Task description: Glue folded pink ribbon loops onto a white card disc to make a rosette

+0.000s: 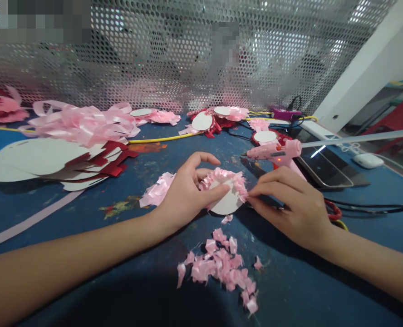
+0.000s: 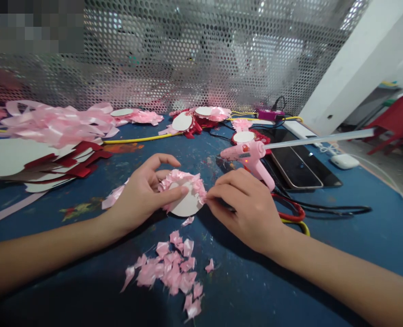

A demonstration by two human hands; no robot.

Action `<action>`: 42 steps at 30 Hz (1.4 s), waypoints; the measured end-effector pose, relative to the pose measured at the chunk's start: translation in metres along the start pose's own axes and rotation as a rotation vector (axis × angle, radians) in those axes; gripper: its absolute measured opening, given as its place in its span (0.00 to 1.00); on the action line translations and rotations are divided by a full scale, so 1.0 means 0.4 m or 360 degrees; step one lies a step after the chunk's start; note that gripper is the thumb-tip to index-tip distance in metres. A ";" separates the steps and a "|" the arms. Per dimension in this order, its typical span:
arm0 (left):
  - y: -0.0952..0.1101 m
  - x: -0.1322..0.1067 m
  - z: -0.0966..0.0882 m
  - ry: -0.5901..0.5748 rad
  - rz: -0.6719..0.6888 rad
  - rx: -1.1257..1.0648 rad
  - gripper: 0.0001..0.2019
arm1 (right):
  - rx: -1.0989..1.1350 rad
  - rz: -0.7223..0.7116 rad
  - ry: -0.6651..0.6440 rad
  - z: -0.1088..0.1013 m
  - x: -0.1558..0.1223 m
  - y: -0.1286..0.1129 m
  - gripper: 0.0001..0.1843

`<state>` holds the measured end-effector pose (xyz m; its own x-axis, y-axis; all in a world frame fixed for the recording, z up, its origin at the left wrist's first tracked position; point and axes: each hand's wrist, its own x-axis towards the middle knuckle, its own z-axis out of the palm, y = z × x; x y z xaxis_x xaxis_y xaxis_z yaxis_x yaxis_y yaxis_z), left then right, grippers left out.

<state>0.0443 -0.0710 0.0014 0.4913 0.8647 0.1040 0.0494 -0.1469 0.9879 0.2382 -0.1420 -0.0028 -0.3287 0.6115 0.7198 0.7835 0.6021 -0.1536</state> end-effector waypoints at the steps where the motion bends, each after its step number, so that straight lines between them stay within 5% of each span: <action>1: 0.000 0.000 0.000 0.0002 -0.0001 0.0000 0.19 | 0.0001 0.0001 -0.0004 0.001 0.001 0.000 0.07; 36: -0.013 0.003 -0.003 -0.0081 0.0008 -0.0087 0.15 | -0.0184 -0.0171 -0.0049 -0.026 0.003 0.004 0.02; 39: -0.025 0.009 -0.010 0.0020 0.0036 -0.0096 0.17 | -0.0181 0.0117 -0.0384 -0.089 0.020 0.020 0.16; 42: -0.030 0.015 -0.015 0.0115 0.0037 -0.0086 0.19 | -0.0314 0.0740 -0.1365 -0.166 0.023 0.084 0.31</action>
<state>0.0416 -0.0611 -0.0092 0.4279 0.8940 0.1331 -0.0093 -0.1429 0.9897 0.2964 -0.1502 0.0438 -0.1755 0.9760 -0.1287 0.9792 0.1596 -0.1250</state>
